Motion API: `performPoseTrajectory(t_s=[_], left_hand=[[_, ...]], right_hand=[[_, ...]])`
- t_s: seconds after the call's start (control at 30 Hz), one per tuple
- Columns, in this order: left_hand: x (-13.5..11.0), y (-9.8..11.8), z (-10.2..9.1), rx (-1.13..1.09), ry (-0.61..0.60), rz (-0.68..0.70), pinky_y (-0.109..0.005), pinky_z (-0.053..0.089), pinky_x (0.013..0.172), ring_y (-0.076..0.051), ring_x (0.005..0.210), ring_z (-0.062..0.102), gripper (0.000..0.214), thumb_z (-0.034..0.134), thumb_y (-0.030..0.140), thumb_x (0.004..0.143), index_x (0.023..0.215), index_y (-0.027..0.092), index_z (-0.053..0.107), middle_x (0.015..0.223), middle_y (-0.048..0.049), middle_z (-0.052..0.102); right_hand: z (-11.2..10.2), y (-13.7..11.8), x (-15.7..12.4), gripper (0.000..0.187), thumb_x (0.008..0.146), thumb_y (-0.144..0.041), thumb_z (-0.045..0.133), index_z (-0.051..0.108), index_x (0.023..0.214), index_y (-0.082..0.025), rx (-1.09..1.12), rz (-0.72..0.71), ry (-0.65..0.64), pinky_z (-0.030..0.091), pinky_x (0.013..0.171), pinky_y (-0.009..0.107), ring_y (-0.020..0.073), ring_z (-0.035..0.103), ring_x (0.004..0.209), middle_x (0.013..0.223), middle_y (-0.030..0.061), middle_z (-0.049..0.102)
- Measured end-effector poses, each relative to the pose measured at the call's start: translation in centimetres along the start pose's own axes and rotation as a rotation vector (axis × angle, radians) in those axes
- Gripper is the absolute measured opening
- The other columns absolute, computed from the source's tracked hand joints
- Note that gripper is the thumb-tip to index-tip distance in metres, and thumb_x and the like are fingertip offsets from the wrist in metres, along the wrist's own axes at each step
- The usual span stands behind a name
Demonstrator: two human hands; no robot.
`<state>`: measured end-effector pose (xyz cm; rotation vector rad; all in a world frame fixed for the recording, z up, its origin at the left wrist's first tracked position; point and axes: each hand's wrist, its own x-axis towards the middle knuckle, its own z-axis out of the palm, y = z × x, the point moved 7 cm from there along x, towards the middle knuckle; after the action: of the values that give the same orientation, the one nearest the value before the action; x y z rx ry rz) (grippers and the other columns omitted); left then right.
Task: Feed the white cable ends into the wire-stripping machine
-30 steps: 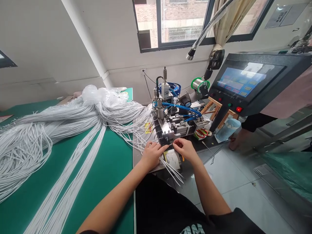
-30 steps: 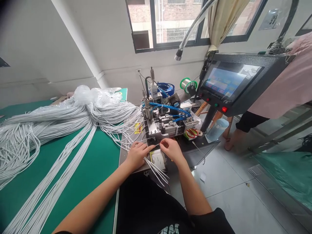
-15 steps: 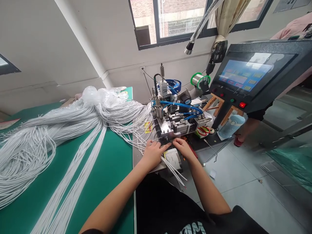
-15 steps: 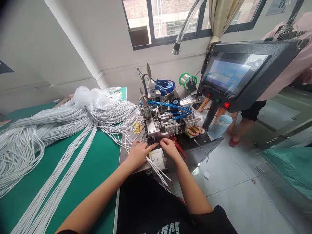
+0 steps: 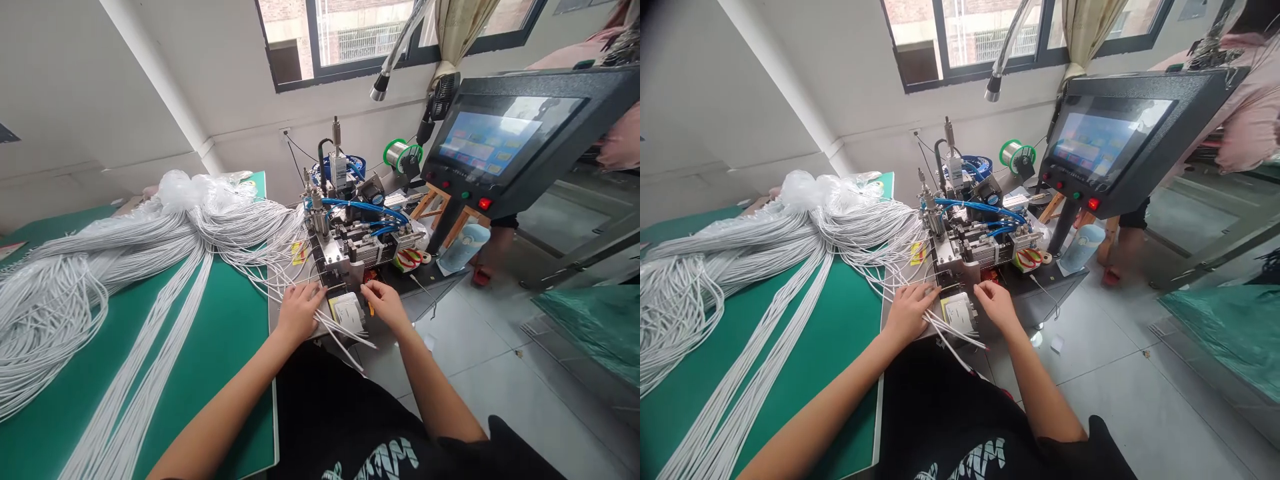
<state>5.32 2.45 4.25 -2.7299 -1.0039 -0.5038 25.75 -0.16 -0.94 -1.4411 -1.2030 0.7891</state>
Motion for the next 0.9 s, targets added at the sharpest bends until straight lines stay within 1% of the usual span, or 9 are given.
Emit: performPoseTrajectory(t_s=[0.1,0.17,0.27,0.4,0.53,0.6,0.7,0.8,0.9], left_hand=[[-1.3,-0.6,-0.8,0.004,0.056,-0.073,-0.047,0.035,0.094,-0.03,0.112,0.052,0.039,0.054,0.017,0.083,0.121,0.02,0.06,0.131,-0.0116,0.056],[-1.7,-0.4,-1.4,-0.018,0.097,-0.062,-0.048,0.032,0.096,-0.028,0.111,0.054,0.032,0.052,0.02,0.088,0.118,0.023,0.061,0.13,-0.0094,0.057],[-1.7,0.8,-2.3,-0.09,0.138,0.008,-0.048,0.026,0.102,-0.023,0.108,0.057,0.03,0.049,0.015,0.09,0.115,0.027,0.061,0.121,-0.0047,0.063],[-1.0,2.5,-3.5,-0.169,0.176,0.089,-0.045,0.025,0.103,-0.018,0.097,0.062,0.033,0.048,0.011,0.09,0.114,0.028,0.062,0.107,-0.0013,0.068],[-0.5,3.9,-4.1,-0.229,0.209,0.216,-0.038,0.035,0.094,-0.015,0.087,0.064,0.031,0.048,0.011,0.089,0.113,0.025,0.062,0.104,-0.0013,0.069],[-0.5,4.7,-4.1,-0.266,0.193,0.307,-0.033,0.04,0.085,-0.014,0.086,0.063,0.031,0.047,0.011,0.089,0.113,0.023,0.061,0.103,-0.0023,0.069],[-0.6,5.8,-4.0,-0.327,0.141,0.383,-0.028,0.042,0.074,-0.013,0.083,0.062,0.03,0.044,0.011,0.092,0.115,0.022,0.06,0.101,-0.003,0.069],[-0.4,6.5,-4.2,-0.391,0.134,0.336,-0.026,0.041,0.068,-0.012,0.077,0.061,0.024,0.048,0.021,0.095,0.115,0.022,0.06,0.097,-0.0027,0.069],[-0.2,7.0,-4.2,-0.401,0.151,0.291,-0.026,0.04,0.066,-0.012,0.073,0.06,0.024,0.051,0.028,0.095,0.115,0.02,0.061,0.089,-0.0026,0.069]], right_hand=[[-1.4,-1.8,-2.7,0.034,0.086,-0.049,0.054,0.061,0.073,-0.018,-0.082,-0.009,-0.034,0.034,0.053,0.025,0.0135,0.046,0.056,0.062,-0.001,0.054],[-1.4,-3.2,-4.3,0.033,0.088,-0.047,0.053,0.062,0.075,-0.018,-0.127,-0.038,-0.126,0.036,0.053,0.025,0.0131,0.046,0.055,0.063,-0.0007,0.056],[0.1,-5.1,-6.4,0.028,0.088,-0.044,0.055,0.068,0.083,-0.019,-0.197,-0.13,-0.377,0.038,0.055,0.024,0.0142,0.052,0.061,0.072,0.0013,0.063],[2.1,-6.0,-8.6,0.026,0.084,-0.045,0.062,0.072,0.089,-0.021,-0.214,-0.179,-0.716,0.039,0.056,0.024,0.0146,0.053,0.062,0.073,0.0012,0.065],[1.9,-6.6,-9.4,0.024,0.089,-0.039,0.058,0.069,0.082,-0.018,-0.207,-0.24,-0.852,0.037,0.056,0.023,0.0132,0.052,0.063,0.073,0.0011,0.063],[0.9,-6.7,-9.2,0.025,0.091,-0.037,0.056,0.068,0.083,-0.017,-0.18,-0.237,-0.827,0.037,0.057,0.023,0.0125,0.051,0.063,0.073,0.0013,0.062],[-1.2,-6.5,-8.1,0.026,0.091,-0.038,0.056,0.065,0.08,-0.016,-0.14,-0.176,-0.665,0.036,0.056,0.023,0.0118,0.048,0.062,0.071,0.0009,0.059],[-2.7,-5.8,-7.0,0.027,0.089,-0.041,0.059,0.063,0.079,-0.016,-0.05,-0.082,-0.472,0.036,0.054,0.023,0.0117,0.047,0.06,0.069,0.0006,0.057],[-2.9,-4.6,-5.9,0.026,0.086,-0.042,0.063,0.064,0.082,-0.017,0.096,-0.002,-0.293,0.04,0.056,0.024,0.0128,0.051,0.062,0.072,0.0011,0.059]])
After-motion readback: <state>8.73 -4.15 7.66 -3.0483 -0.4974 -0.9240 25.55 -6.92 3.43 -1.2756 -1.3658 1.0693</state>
